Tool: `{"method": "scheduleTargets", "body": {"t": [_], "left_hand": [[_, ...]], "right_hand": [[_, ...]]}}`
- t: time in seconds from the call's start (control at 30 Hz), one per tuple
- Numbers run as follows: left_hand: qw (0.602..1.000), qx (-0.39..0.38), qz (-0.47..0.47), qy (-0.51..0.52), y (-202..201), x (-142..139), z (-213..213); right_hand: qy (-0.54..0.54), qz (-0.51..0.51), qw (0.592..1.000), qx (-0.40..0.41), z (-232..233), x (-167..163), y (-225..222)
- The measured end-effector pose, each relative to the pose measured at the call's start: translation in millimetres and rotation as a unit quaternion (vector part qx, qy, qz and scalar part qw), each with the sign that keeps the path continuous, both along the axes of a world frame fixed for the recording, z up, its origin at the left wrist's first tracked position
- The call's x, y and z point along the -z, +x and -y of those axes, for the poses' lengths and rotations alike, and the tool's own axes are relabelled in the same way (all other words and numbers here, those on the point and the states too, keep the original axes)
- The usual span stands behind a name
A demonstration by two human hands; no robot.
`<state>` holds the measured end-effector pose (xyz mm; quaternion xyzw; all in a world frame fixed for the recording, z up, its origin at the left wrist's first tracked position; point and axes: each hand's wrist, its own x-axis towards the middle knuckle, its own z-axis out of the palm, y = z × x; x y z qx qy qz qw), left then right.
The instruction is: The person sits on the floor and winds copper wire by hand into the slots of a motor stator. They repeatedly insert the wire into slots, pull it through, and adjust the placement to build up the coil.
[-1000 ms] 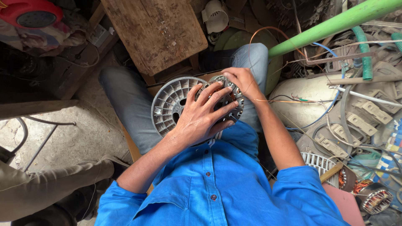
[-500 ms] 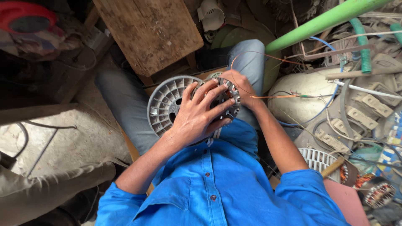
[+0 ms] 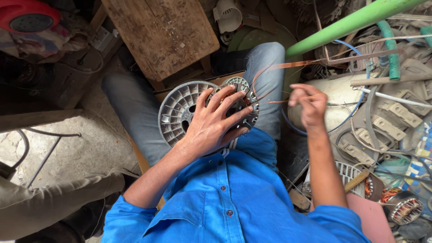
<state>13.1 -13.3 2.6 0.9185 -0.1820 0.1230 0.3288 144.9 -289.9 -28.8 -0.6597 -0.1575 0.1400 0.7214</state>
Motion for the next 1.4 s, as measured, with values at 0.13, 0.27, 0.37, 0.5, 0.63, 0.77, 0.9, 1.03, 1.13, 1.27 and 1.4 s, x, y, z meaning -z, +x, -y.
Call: {"method": "scheduleTargets", "body": {"t": [0.13,0.27,0.37,0.5,0.63,0.77,0.9,1.03,1.13,1.27,1.4], "left_hand": [[1.000,-0.002,0.002,0.005,-0.2,-0.8,-1.0],[1.000,-0.003,0.000,0.003,-0.5,-0.9,-0.3],[1.000,-0.002,0.005,0.001,-0.1,-0.8,0.2],[1.000,-0.001,0.004,-0.001,-0.2,-1.1,0.4],[1.000,-0.002,0.008,0.003,-0.2,-0.7,-0.1],[1.000,-0.005,0.004,0.002,-0.7,0.0,0.4],[1.000,-0.005,0.002,0.001,0.4,-0.3,-0.5],[1.000,-0.006,-0.002,0.027,-0.9,-2.2,-0.6],[1.000,-0.002,-0.001,0.003,0.0,-1.9,0.0],[1.000,-0.005,0.004,0.000,-1.1,-1.3,-0.1],[1.000,-0.001,0.002,0.000,0.2,-1.3,-0.6]], "right_hand": [[-0.012,-0.028,0.994,0.106,41.4,1.3,8.5],[0.101,-0.059,0.983,0.142,59.4,-0.9,25.1],[0.062,-0.106,0.979,0.162,60.4,1.4,28.4],[-0.105,-0.154,0.976,0.109,55.2,4.7,27.9],[-0.598,-0.001,0.788,-0.148,57.8,-10.4,18.1],[-0.306,0.073,0.846,-0.430,31.2,-48.5,-26.1],[-0.040,0.220,0.892,-0.392,-29.2,-79.1,-63.8],[-0.193,0.424,0.866,-0.180,-75.5,-87.8,-62.1],[-0.344,0.473,0.806,-0.087,-78.7,-81.9,-46.5],[-0.397,0.410,0.819,-0.058,-54.0,-67.3,-44.7],[-0.318,0.315,0.894,-0.022,-42.1,-43.3,-42.1]]}}
